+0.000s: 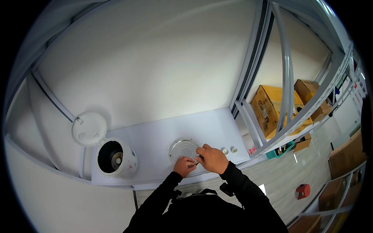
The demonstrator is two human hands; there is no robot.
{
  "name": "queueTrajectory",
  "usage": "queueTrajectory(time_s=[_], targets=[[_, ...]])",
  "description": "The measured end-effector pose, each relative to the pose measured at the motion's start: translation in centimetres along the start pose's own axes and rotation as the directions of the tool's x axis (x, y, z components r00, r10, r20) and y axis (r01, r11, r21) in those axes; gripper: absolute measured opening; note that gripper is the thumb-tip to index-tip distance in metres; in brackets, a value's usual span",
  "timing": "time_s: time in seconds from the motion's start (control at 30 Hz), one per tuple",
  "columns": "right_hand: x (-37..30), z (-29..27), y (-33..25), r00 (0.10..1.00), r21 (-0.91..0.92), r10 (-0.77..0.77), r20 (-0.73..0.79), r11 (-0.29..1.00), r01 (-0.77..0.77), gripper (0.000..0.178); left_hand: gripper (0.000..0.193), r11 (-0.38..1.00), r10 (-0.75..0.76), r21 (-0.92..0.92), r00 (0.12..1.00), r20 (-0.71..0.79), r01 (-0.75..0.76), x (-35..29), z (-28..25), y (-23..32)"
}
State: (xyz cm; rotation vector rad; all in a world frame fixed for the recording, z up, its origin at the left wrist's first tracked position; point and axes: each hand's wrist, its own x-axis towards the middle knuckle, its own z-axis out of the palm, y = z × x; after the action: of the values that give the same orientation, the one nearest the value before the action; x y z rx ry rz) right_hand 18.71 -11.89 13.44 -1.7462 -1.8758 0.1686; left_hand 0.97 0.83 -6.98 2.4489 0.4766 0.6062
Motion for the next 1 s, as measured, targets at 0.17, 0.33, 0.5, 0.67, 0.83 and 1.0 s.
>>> queueTrajectory(time_s=[0.17,0.33,0.5,0.67,0.83,1.0], targets=[[1.1,0.7,-0.3,0.999,0.048,-0.017,0.030,0.999,0.016,0.027,0.019,0.999,-0.014,-0.043,1.000,0.025,0.015,0.1,-1.3,0.7],[1.4,-0.1,-0.7,0.997,0.088,0.014,0.073,0.996,-0.020,0.035,0.019,0.996,-0.005,-0.093,0.999,0.034,0.008,0.5,-1.5,0.7],[1.8,-0.9,-0.8,0.999,0.064,0.013,0.034,0.998,-0.015,0.044,0.021,0.995,0.001,-0.103,0.999,0.053,0.005,0.2,-1.8,0.1],[2.1,-0.7,-1.3,0.994,0.004,0.100,0.046,0.995,-0.100,0.037,0.021,0.992,-0.018,-0.119,0.996,0.084,0.028,0.3,-2.3,0.2],[2.3,-0.4,-0.8,0.992,0.054,0.092,0.081,0.994,-0.097,0.036,0.020,0.989,-0.034,-0.143,0.996,0.080,0.045,0.3,-2.7,0.4],[2.5,-1.1,-1.0,0.994,0.152,-0.022,0.105,0.988,0.006,0.038,0.019,0.992,-0.008,-0.127,0.999,0.034,0.012,0.5,-2.6,0.3]])
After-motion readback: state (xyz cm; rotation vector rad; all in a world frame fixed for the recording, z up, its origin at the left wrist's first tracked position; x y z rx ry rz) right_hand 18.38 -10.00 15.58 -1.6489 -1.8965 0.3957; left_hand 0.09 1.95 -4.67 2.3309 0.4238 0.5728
